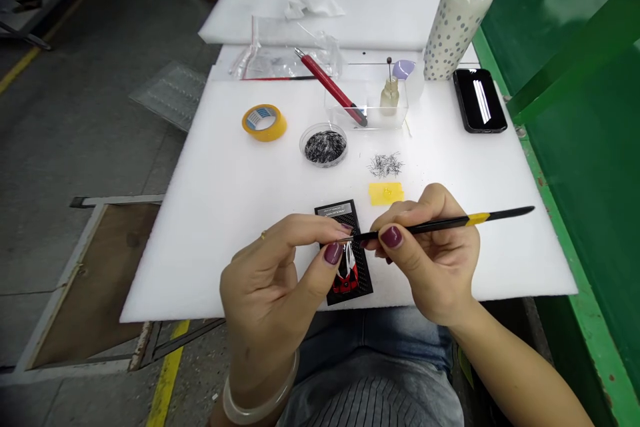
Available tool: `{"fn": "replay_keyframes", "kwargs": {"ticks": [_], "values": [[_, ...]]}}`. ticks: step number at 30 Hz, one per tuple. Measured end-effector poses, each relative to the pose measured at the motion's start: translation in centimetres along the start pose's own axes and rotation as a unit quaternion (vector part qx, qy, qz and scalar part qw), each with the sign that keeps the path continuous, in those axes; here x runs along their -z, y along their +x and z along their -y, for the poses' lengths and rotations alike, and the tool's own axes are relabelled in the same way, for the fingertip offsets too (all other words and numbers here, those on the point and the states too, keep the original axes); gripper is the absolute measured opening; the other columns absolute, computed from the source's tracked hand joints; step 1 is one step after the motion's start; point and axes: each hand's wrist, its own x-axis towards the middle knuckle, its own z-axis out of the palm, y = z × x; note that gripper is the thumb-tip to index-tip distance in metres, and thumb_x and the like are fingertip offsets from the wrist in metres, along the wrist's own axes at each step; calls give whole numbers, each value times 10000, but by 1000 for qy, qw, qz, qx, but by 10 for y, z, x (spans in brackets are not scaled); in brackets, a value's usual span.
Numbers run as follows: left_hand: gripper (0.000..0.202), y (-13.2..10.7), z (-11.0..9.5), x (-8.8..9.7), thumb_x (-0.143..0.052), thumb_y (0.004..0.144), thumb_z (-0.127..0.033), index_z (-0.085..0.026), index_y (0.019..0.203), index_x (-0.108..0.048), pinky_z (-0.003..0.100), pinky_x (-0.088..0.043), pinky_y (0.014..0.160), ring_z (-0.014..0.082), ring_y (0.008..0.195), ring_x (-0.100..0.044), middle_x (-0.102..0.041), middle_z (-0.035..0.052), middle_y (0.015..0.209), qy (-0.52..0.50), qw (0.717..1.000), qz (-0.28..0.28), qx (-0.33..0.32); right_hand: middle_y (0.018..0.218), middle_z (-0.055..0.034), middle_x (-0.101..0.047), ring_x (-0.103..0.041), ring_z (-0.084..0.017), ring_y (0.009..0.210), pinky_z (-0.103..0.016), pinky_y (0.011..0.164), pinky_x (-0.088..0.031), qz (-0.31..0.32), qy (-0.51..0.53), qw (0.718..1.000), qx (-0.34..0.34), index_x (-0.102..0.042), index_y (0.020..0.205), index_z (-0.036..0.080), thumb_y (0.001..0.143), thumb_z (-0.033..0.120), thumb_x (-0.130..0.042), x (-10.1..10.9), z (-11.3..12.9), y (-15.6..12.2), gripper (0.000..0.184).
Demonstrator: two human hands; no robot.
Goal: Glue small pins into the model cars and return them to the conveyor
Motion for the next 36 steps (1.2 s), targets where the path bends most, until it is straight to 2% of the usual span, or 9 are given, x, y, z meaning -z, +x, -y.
{"fn": "replay_keyframes", "kwargs": {"ticks": [6,14,18,23,28,30,33,34,36], "values": [[118,0,1,2,-653,929,-113,-224,943,-692,277,-580,832,120,902,-703,-749,-36,930,18,1000,12,-17,671,12,-667,-625,-155,574,-296,490,-529,12,8,999,29,-661,866,256,904,268,-790,-2,0,0,135],[127,0,2,3,-644,939,-112,-230,946,-689,296,-575,835,132,906,-705,-750,-32,937,30,999,22,-25,654,14,-660,-621,-155,549,-281,431,-493,7,-1,1000,27,-652,846,261,902,280,-791,-3,-1,-1,151],[166,-2,5,7,-688,918,-202,-238,1080,-684,310,-575,865,157,943,-700,-752,-14,1017,56,998,20,-24,655,16,-671,-619,-155,526,-281,413,-486,-15,-13,1000,18,-632,818,265,879,311,-816,-2,0,-1,199],[218,-7,18,20,-683,911,-210,-241,1127,-685,321,-567,932,178,1025,-692,-742,0,1083,149,989,11,-26,656,22,-693,-659,-142,557,-257,455,-514,-45,-28,999,12,-644,782,250,831,310,-863,18,-11,4,232],[227,-15,39,39,-673,941,-257,-247,1168,-673,357,-551,993,208,1109,-684,-722,36,1177,232,969,78,-26,719,-11,-752,-715,-172,657,-299,572,-571,-70,-134,989,2,-652,684,237,785,312,-894,42,-25,8,273],[364,-18,47,45,-703,937,-385,-260,1270,-630,403,-531,1029,252,1186,-660,-685,71,1290,254,956,139,-41,739,-27,-764,-699,-175,638,-303,547,-549,-97,-188,977,-10,-665,680,235,774,346,-897,45,-29,10,274],[897,-20,56,51,-763,779,-702,-231,1482,-466,520,-440,1115,393,1404,-502,-504,182,1542,304,914,253,-86,731,-26,-758,-658,-161,603,-292,515,-504,-107,-230,967,-32,-671,696,234,780,375,-886,45,-35,15,270],[1060,-20,58,51,-787,698,-762,-212,1524,-413,547,-412,1126,437,1452,-434,-431,215,1594,323,899,279,-98,716,-20,-749,-649,-158,598,-288,510,-492,-104,-238,965,-38,-666,695,234,786,369,-879,45,-37,17,268],[1268,-20,59,50,-870,555,-765,-184,1557,-356,568,-393,1118,492,1487,-360,-341,260,1637,358,875,306,-111,671,-4,-721,-639,-156,592,-280,503,-471,-97,-254,961,-43,-653,690,235,795,337,-865,45,-40,19,258]]}}
